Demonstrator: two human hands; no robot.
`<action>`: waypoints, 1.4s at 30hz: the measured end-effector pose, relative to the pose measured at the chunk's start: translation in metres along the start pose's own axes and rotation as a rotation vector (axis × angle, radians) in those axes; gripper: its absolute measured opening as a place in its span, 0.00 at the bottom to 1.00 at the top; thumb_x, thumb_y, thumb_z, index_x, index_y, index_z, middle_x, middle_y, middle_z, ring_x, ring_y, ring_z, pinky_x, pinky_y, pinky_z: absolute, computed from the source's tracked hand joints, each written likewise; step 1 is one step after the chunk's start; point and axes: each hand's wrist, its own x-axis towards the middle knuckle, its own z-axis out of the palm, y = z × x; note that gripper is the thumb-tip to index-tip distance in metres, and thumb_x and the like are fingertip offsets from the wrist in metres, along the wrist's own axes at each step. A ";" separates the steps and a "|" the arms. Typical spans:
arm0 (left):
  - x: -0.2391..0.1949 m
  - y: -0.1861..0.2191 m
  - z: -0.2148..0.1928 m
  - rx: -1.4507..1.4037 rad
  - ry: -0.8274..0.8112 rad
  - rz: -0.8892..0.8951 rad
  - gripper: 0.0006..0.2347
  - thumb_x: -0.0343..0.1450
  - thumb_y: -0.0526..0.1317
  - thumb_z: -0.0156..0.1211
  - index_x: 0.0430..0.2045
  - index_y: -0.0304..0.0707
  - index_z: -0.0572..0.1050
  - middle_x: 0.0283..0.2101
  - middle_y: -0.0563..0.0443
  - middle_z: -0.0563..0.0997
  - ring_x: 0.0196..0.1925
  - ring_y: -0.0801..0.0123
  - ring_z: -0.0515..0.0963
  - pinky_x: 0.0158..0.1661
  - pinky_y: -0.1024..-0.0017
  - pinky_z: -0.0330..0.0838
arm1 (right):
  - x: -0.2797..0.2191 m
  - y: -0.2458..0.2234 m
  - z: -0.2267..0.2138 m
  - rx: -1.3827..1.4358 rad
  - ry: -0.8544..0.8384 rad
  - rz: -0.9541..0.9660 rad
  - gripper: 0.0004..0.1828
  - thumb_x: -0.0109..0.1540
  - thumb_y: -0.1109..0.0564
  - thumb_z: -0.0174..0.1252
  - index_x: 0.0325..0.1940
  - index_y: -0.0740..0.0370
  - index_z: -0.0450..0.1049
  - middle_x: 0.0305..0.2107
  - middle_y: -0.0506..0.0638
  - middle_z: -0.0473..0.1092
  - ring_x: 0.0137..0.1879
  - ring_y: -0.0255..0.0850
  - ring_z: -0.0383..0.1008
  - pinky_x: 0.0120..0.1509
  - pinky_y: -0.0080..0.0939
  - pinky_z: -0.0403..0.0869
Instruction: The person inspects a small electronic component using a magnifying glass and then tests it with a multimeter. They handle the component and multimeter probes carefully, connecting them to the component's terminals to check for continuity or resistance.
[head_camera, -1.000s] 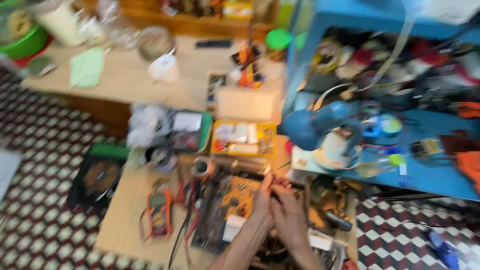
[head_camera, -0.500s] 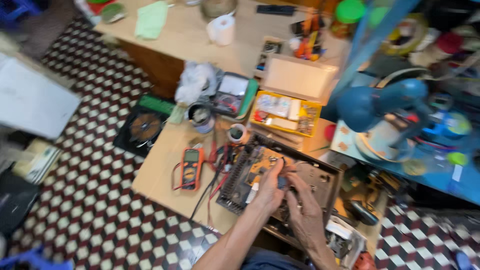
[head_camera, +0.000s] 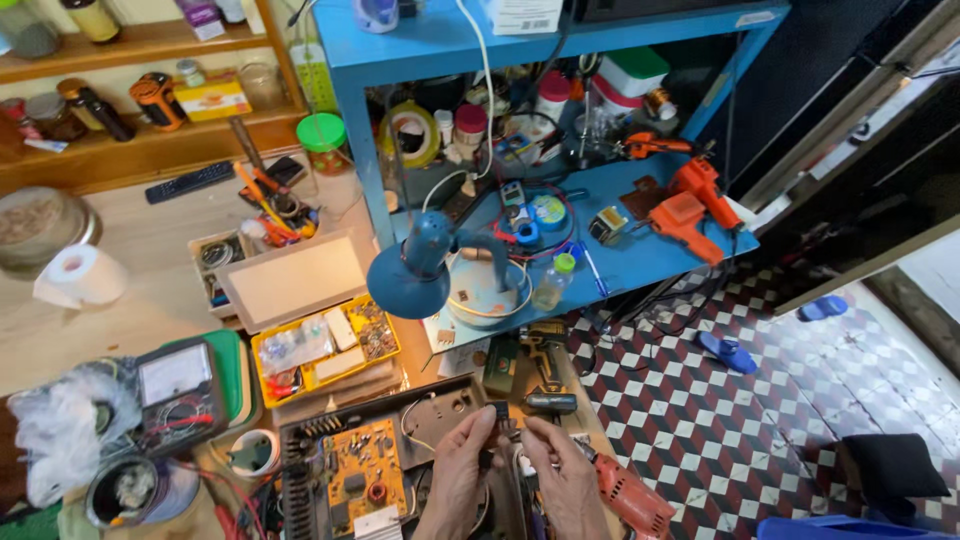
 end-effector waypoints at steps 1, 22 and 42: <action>0.004 -0.011 -0.002 0.016 0.020 -0.002 0.14 0.71 0.45 0.63 0.39 0.31 0.83 0.25 0.55 0.81 0.23 0.79 0.74 0.24 0.81 0.65 | 0.001 0.012 -0.003 0.070 -0.013 0.036 0.22 0.65 0.47 0.54 0.59 0.58 0.75 0.46 0.51 0.79 0.51 0.39 0.81 0.55 0.40 0.78; -0.016 -0.081 0.087 -0.091 0.416 0.127 0.10 0.72 0.44 0.62 0.38 0.36 0.79 0.33 0.54 0.82 0.30 0.77 0.77 0.29 0.76 0.71 | 0.143 0.059 -0.255 0.452 0.005 -0.262 0.19 0.70 0.49 0.53 0.53 0.68 0.76 0.43 0.54 0.78 0.43 0.37 0.78 0.48 0.37 0.76; -0.012 -0.230 0.088 0.005 0.423 -0.002 0.10 0.72 0.44 0.61 0.36 0.37 0.77 0.35 0.53 0.84 0.28 0.79 0.74 0.28 0.78 0.70 | 0.142 0.316 -0.131 -0.516 -0.230 -0.221 0.35 0.59 0.34 0.59 0.66 0.52 0.70 0.73 0.54 0.52 0.80 0.57 0.37 0.78 0.60 0.43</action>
